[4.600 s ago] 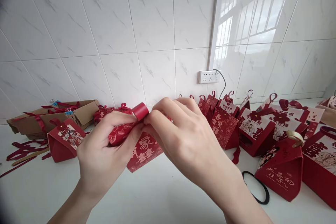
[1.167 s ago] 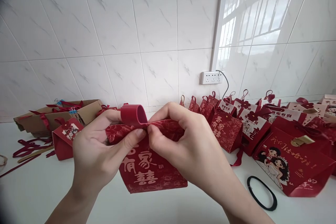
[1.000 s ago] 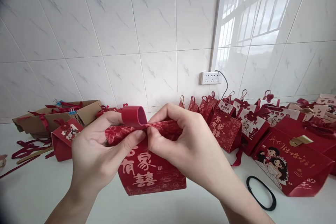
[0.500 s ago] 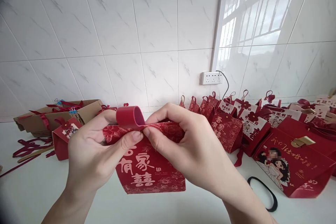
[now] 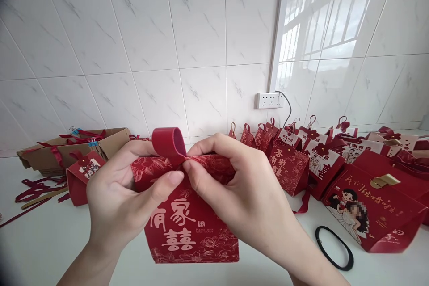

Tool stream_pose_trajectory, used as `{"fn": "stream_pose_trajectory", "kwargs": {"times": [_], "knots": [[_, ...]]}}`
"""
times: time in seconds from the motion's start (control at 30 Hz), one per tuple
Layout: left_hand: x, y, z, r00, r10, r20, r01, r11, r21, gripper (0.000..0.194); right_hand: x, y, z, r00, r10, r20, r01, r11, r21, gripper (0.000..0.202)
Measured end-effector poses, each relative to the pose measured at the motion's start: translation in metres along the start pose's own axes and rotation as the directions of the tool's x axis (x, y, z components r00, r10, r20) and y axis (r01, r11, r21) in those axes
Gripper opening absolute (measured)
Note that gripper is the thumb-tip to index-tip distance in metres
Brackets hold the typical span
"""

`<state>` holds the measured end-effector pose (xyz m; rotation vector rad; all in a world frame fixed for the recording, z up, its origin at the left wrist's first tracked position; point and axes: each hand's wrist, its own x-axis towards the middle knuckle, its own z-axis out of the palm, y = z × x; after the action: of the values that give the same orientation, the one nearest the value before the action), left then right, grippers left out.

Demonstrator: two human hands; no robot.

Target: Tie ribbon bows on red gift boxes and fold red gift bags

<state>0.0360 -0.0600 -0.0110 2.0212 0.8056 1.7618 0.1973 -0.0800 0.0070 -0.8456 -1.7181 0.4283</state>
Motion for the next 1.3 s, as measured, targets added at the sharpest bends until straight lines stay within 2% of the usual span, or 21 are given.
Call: {"fn": "stream_pose_trajectory", "kwargs": {"times": [0.2, 0.43, 0.53, 0.63, 0.67, 0.73, 0.87, 1.13, 1.3], "knots": [[-0.001, -0.001, 0.001, 0.998, 0.042, -0.038, -0.04, 0.998, 0.052, 0.014, 0.0, 0.0, 0.0, 0.999, 0.026, 0.025, -0.026, 0.999, 0.028, 0.007], [-0.001, 0.0, -0.001, 0.999, -0.026, -0.035, 0.026, 1.0, -0.009, 0.005, 0.001, 0.0, 0.0, 1.0, 0.006, 0.022, -0.006, 1.0, -0.01, 0.004], [0.0, -0.001, -0.002, 0.997, -0.073, -0.002, 0.073, 0.996, -0.06, 0.009, 0.001, -0.001, 0.0, 0.999, 0.002, 0.035, -0.002, 1.0, -0.006, 0.004], [0.002, -0.001, -0.004, 0.994, -0.105, 0.032, 0.108, 0.99, -0.095, 0.004, 0.0, 0.0, 0.0, 0.999, 0.021, 0.044, -0.022, 1.0, 0.012, 0.005], [0.003, 0.0, -0.005, 0.993, -0.111, 0.049, 0.115, 0.988, -0.102, 0.009, 0.0, 0.0, 0.0, 0.999, 0.031, 0.044, -0.032, 0.999, 0.021, 0.005], [0.005, 0.001, -0.007, 0.987, -0.122, 0.107, 0.134, 0.985, -0.112, 0.015, 0.0, 0.001, 0.0, 0.998, 0.045, 0.041, -0.046, 0.999, 0.029, 0.005], [0.007, 0.003, -0.01, 0.959, -0.175, 0.222, 0.195, 0.978, -0.073, 0.012, 0.001, 0.003, 0.001, 0.999, 0.036, 0.029, -0.036, 0.999, 0.022, 0.005], [0.004, 0.006, -0.007, 0.991, -0.097, 0.095, 0.088, 0.992, 0.094, 0.012, 0.002, 0.005, -0.002, 0.992, 0.08, 0.095, -0.093, 0.985, 0.143, 0.006], [0.004, 0.003, -0.007, 0.991, -0.098, 0.097, 0.089, 0.992, 0.088, 0.017, 0.0, 0.01, -0.004, 0.992, 0.032, 0.119, -0.04, 0.997, 0.067, 0.016]]}}
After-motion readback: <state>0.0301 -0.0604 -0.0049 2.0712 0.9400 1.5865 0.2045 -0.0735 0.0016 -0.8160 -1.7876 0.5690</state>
